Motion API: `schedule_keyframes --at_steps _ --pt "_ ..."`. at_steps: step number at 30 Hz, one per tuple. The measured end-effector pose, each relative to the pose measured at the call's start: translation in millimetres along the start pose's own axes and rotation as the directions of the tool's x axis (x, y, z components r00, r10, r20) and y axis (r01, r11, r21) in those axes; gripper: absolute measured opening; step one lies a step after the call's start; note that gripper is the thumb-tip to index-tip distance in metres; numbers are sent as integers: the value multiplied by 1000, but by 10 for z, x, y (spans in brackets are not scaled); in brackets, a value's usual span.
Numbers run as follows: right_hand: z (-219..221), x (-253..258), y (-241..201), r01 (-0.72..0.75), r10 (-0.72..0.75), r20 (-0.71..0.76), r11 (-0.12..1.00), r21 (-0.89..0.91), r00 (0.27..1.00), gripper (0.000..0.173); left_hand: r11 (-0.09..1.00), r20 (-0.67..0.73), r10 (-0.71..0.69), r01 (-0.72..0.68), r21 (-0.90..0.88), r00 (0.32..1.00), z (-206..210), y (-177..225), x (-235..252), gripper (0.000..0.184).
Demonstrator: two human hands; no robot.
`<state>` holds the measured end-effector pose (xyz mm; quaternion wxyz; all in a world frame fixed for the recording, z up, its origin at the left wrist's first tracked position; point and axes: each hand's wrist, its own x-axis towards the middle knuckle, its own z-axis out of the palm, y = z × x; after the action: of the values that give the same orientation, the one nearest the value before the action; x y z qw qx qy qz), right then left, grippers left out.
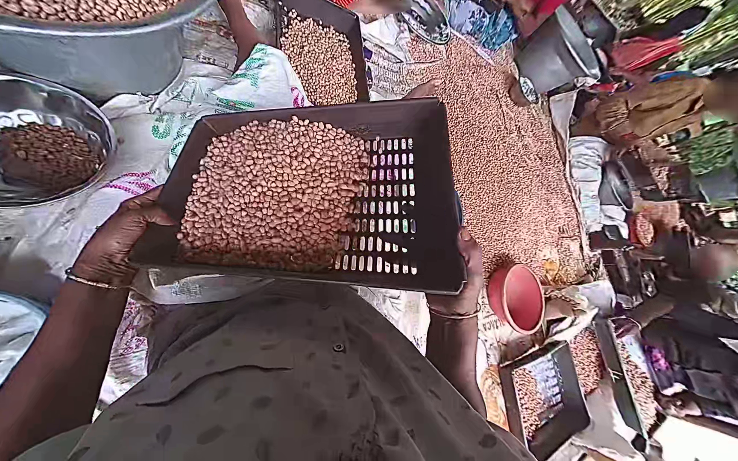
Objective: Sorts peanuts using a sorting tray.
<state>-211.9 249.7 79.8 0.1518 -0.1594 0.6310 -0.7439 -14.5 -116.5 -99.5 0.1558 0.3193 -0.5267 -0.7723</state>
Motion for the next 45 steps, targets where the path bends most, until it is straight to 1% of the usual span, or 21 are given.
schedule_keyframes --at_steps 4,7,10,13,14,16,18,21,23,24,27,29,31,33,34,35,37,38,40,43,45 --pt "-537 129 769 -115 130 -46 961 251 990 33 992 -16 123 -123 8 992 151 -151 -62 59" --pt "-818 -71 1169 -194 230 -81 930 312 970 31 986 7 150 -150 69 989 180 -166 -161 63" --pt "-955 -145 1367 -225 247 -179 965 137 952 31 973 17 187 -188 138 982 241 -158 -174 64" --pt "-1079 -153 1459 -228 218 -171 973 -41 961 33 958 35 210 -212 191 977 299 -125 -190 66" --pt "-1101 -143 1439 -240 223 -165 966 -91 961 31 948 28 208 -209 240 978 303 -121 -204 66" --pt "-1158 -71 1394 -242 213 -136 938 -248 967 25 854 8 196 -174 491 981 316 -46 -235 64" --pt "-1197 59 1334 -171 122 -131 859 -482 984 25 653 20 243 -178 736 970 400 81 -279 62" --pt "-1102 318 1160 29 -196 -130 651 -759 972 45 412 95 396 -269 871 913 787 346 -363 60" --pt "-893 503 1078 185 -389 -90 613 -768 917 37 351 221 468 -410 842 855 1030 458 -280 59" --pt "-757 571 1066 259 -419 -43 635 -727 907 32 344 301 479 -492 800 824 1107 466 -192 56" --pt "-309 641 1083 344 -236 269 802 -489 934 24 351 446 466 -622 700 764 1278 352 79 48" --pt "39 610 1122 334 -106 548 881 -335 829 25 327 462 453 -624 710 763 1306 222 230 46" --pt "418 503 1207 443 -64 807 859 -254 587 32 282 463 432 -604 746 774 1270 98 325 45" --pt "750 387 1377 659 33 959 720 -219 282 45 245 465 416 -588 771 782 1249 82 350 45" --pt "852 344 1446 739 142 974 635 -225 174 45 234 464 413 -583 778 784 1242 84 353 45" --pt "894 340 1498 786 225 967 573 -232 122 44 223 460 411 -576 786 787 1225 82 353 45" --pt "809 491 1454 802 347 922 495 -335 171 30 198 462 407 -570 798 788 1181 83 348 47" --pt "703 633 1368 800 415 880 433 -415 233 21 195 463 412 -572 797 785 1172 85 348 48" --pt "364 928 1207 749 423 804 341 -569 418 15 199 464 401 -570 797 790 1163 87 349 47" --pt "-307 1239 964 601 66 697 451 -660 714 32 211 458 407 -569 795 791 1176 90 368 46" --pt "-648 1248 884 527 -148 569 612 -590 809 32 221 447 416 -565 795 792 1183 91 357 44"
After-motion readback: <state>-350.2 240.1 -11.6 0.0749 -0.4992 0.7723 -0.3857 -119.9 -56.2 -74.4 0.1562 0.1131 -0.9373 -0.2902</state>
